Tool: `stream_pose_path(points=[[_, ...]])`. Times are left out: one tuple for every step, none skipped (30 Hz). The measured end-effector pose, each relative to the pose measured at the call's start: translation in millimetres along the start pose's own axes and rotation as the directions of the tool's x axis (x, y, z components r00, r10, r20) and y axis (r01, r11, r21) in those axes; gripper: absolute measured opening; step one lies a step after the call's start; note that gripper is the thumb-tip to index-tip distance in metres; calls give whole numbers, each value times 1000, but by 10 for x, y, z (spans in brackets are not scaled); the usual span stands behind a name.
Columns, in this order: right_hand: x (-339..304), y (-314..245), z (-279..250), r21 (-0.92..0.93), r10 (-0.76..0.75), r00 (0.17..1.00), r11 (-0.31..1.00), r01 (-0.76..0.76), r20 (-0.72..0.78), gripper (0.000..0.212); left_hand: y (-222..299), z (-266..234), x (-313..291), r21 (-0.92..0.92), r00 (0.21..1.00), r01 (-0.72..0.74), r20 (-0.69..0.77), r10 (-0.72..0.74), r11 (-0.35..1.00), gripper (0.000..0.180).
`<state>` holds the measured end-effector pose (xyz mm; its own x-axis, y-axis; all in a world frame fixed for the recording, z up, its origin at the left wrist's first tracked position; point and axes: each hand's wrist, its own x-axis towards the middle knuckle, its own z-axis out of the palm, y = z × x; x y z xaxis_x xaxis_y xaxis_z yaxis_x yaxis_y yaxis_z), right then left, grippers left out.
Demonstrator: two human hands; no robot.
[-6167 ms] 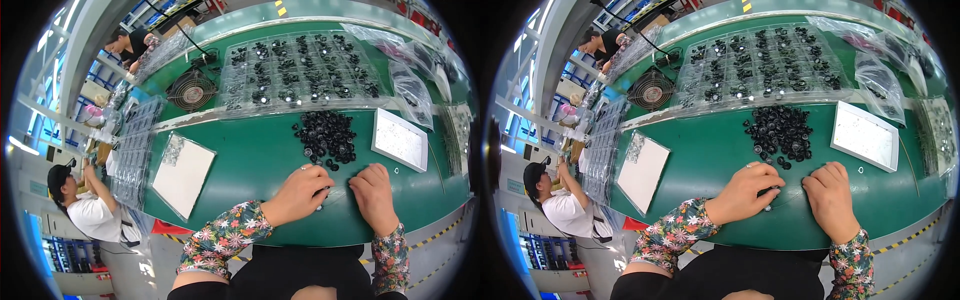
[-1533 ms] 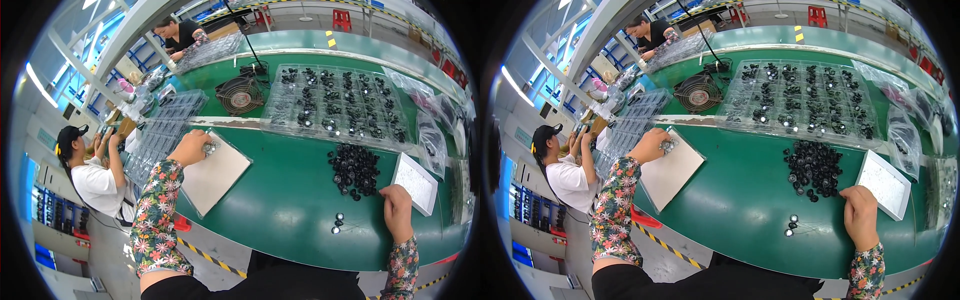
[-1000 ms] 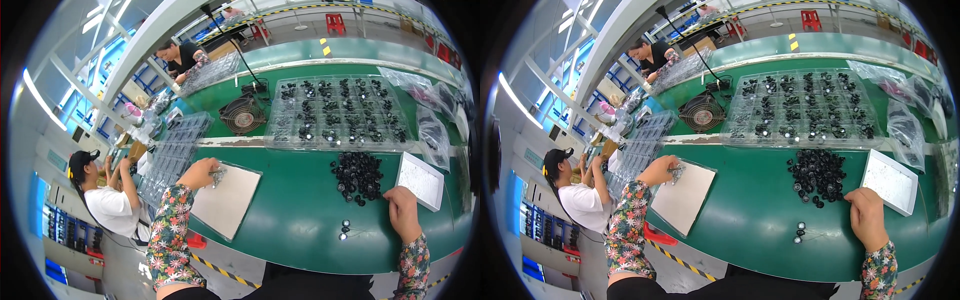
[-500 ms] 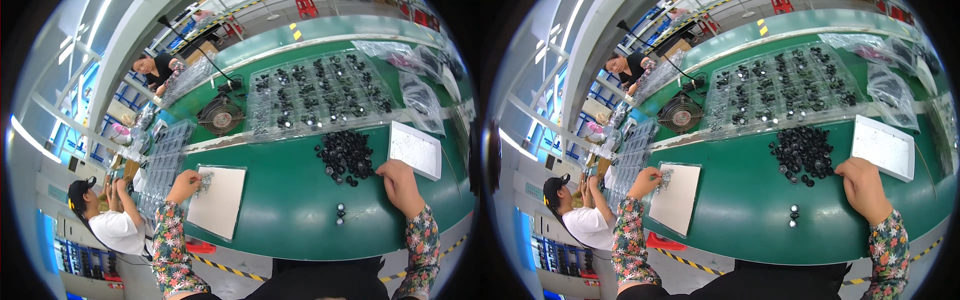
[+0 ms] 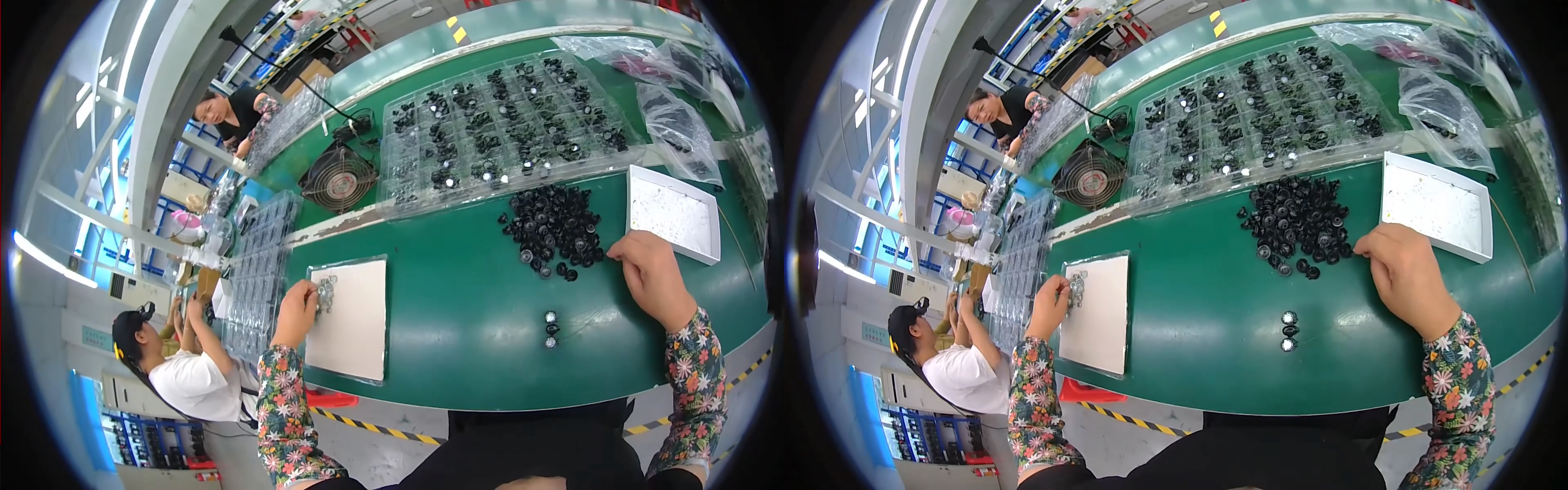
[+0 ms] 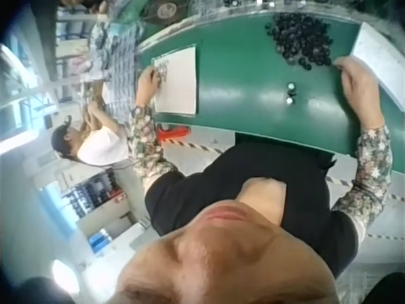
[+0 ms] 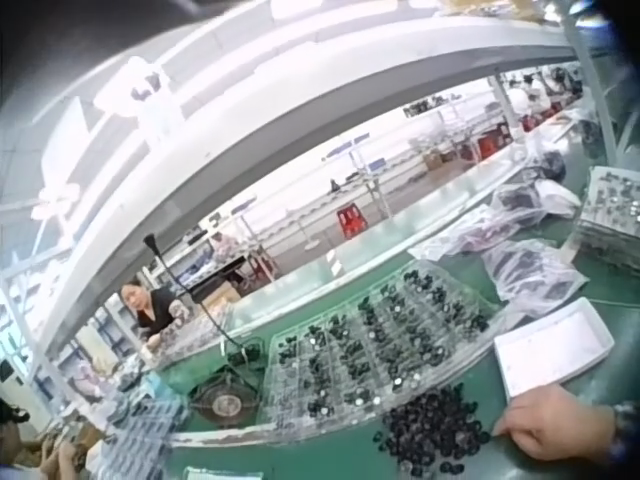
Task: The person assembles small electronic components by hand, inserting metal pins into black plastic housings at a factory workbench.
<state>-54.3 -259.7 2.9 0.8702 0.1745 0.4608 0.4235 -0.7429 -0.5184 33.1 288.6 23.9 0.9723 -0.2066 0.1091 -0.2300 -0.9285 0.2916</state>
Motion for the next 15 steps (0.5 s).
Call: stream_pose_path(points=[[12,2,6,7,-4,1000,1000,4,13,15,16,4,7,24,1000,-7,-12,7,1000,4],[12,-6,-7,9,7,1000,1000,-7,7,15,20,11,-12,87,999,-21,-35,24,996,3],[16,-12,-12,12,19,1000,1000,-19,2,15,54,6,-13,112,998,-40,-42,45,993,4],[15,-17,-17,1,10,1000,1000,-10,-5,15,81,-5,-16,138,997,-59,-48,66,989,4],[17,-13,-18,8,4,1000,1000,-4,9,15,61,-1,4,141,995,-83,-48,91,986,5],[16,-6,-18,8,8,1000,1000,-8,0,16,56,-6,6,144,994,-89,-45,96,986,5],[16,-6,-17,8,13,1000,1000,-13,-9,16,63,-15,1,146,994,-96,-42,103,985,6],[15,-9,-16,15,17,1000,1000,-17,-7,16,53,-6,9,134,994,-93,-37,99,987,6],[16,-8,-12,18,15,1000,1000,-15,1,16,47,-1,1,133,995,-86,-35,91,987,6],[18,-6,-9,19,19,1000,1000,-19,3,16,44,-1,-10,105,997,-66,-34,70,992,6],[15,-5,-7,21,24,1000,999,-24,3,15,44,-6,-22,78,998,-48,-33,51,996,6],[17,-10,-5,21,26,1000,999,-26,9,15,45,-20,-39,42,1000,5,-15,-5,999,5],[23,-21,0,20,22,1000,1000,-22,8,15,34,-37,-52,27,1000,29,-1,-29,999,5],[24,-20,0,18,17,1000,1000,-17,9,14,42,-52,-67,10,998,55,14,-55,998,5],[21,-9,5,18,18,1000,1000,-18,18,14,53,-74,-78,-2,998,51,19,-51,999,5]])
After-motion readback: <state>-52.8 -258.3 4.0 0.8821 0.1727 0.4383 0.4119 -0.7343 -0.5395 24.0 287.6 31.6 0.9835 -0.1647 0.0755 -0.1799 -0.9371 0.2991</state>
